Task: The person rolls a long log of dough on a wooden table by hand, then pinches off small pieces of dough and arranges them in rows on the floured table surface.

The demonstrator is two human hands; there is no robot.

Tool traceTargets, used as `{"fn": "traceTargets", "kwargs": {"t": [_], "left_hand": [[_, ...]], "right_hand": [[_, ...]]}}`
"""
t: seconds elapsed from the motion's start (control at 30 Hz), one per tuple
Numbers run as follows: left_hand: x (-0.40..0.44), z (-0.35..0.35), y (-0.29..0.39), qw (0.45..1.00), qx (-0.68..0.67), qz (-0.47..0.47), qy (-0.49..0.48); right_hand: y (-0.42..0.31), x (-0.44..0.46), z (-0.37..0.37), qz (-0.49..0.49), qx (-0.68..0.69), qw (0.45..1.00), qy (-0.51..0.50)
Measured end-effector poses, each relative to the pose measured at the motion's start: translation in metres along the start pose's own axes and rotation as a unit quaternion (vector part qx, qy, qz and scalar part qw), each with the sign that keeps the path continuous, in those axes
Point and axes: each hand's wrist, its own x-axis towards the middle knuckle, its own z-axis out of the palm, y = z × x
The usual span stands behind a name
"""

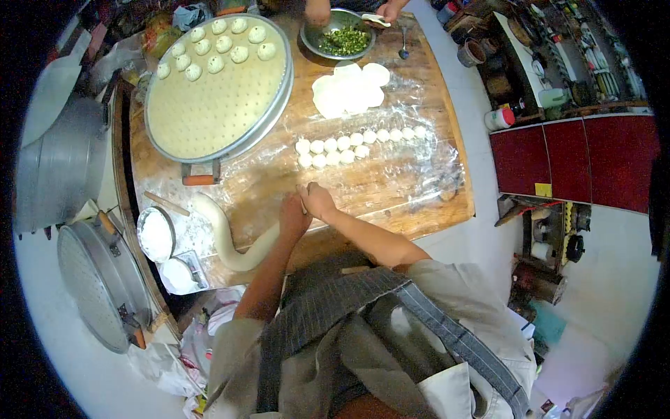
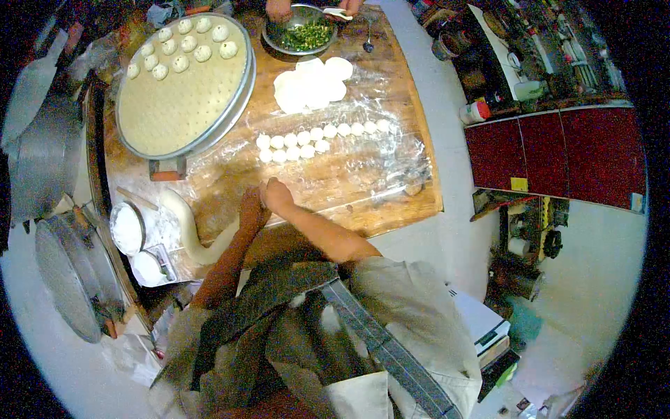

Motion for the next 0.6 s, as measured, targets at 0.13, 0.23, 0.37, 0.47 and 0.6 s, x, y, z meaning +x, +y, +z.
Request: {"fn": "traceTargets", "kwargs": {"t": [0.13, 0.23, 0.37, 0.47, 0.6], "left_hand": [[0.000, 0.016, -0.015, 0.994, -0.099, -0.040, -0.005], [0.012, 0.034, -0.011, 0.999, 0.016, -0.032, 0.004], [0.028, 0.027, 0.020, 0.994, 0.039, -0.053, -0.086], [0.050, 0.059, 0.001, 0.994, 0.068, -0.034, -0.084], [0.067, 0.058, 0.004, 0.991, 0.074, -0.053, -0.098]], "right_hand": [[-0.005, -0.002, 0.004, -0.072, -0.034, 0.996, 0.029], [-0.007, -0.006, -0.003, -0.072, 0.009, 0.994, 0.082], [0.000, -0.016, -0.042, -0.093, 0.020, 0.988, 0.118], [0.002, -0.018, -0.081, -0.076, 0.037, 0.996, 0.010], [0.035, -0.007, -0.132, -0.003, 0.144, 0.987, -0.072]]}}
